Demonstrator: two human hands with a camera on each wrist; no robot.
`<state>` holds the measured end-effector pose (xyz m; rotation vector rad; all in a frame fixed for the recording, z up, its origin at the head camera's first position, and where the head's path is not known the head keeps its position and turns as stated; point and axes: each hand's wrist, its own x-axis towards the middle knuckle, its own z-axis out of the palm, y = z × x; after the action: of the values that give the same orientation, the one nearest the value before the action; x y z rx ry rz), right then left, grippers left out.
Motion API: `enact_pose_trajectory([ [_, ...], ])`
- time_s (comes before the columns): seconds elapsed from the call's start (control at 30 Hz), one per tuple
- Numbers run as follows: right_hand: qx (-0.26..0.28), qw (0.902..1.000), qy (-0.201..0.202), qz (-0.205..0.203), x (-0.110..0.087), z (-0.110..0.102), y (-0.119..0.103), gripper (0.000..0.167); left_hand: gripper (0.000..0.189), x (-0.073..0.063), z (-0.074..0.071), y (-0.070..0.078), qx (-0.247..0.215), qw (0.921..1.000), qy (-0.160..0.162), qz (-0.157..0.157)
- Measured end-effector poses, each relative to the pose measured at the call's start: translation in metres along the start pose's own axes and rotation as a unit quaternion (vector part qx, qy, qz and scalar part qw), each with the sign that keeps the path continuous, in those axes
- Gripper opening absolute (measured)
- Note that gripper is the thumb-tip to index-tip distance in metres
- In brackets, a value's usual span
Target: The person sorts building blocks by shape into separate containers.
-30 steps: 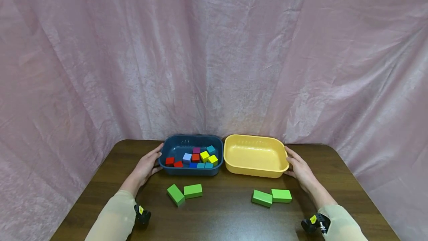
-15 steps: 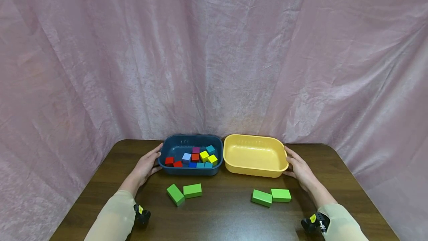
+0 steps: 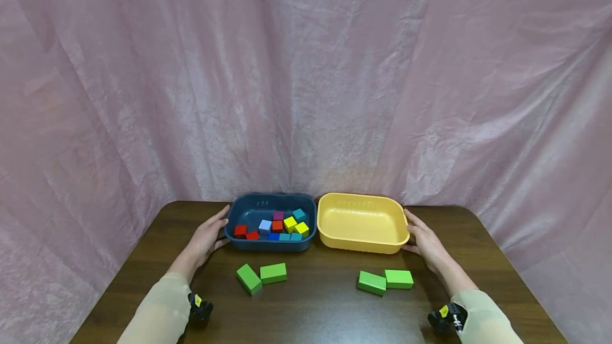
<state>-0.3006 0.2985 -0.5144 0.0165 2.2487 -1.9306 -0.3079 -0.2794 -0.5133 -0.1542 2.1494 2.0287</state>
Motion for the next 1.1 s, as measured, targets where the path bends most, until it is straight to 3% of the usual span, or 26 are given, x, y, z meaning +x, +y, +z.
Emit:
enact_pose_trajectory([
  [0.2, 0.003, 1.0, 0.0, 0.004, 0.004, 0.003, 0.0, 0.059, 0.056, -0.005, -0.01, 0.002, 0.01, 0.9995, 0.024, 0.015],
  [0.37, 0.003, 1.0, -0.004, -0.002, 0.006, 0.002, -0.001, 0.06, 0.055, -0.018, -0.024, 0.013, 0.051, 0.9923, 0.089, 0.07],
  [0.53, 0.0, 0.9999, -0.008, -0.009, 0.006, 0.001, -0.002, 0.06, 0.054, -0.032, -0.035, 0.025, 0.108, 0.9767, 0.129, 0.134],
  [0.73, -0.002, 0.9999, -0.013, -0.011, 0.008, 0.002, -0.001, 0.061, 0.052, -0.051, -0.039, 0.032, 0.171, 0.9596, 0.125, 0.185],
  [0.97, 0.005, 0.9998, -0.018, -0.002, 0.01, 0.002, 0.001, 0.061, 0.041, -0.085, -0.024, 0.038, 0.248, 0.933, 0.088, 0.245],
  [1.1, 0.005, 0.9998, -0.017, -0.001, 0.008, -0.001, 0.001, 0.061, 0.037, -0.099, -0.01, 0.039, 0.318, 0.912, 0.088, 0.244],
])
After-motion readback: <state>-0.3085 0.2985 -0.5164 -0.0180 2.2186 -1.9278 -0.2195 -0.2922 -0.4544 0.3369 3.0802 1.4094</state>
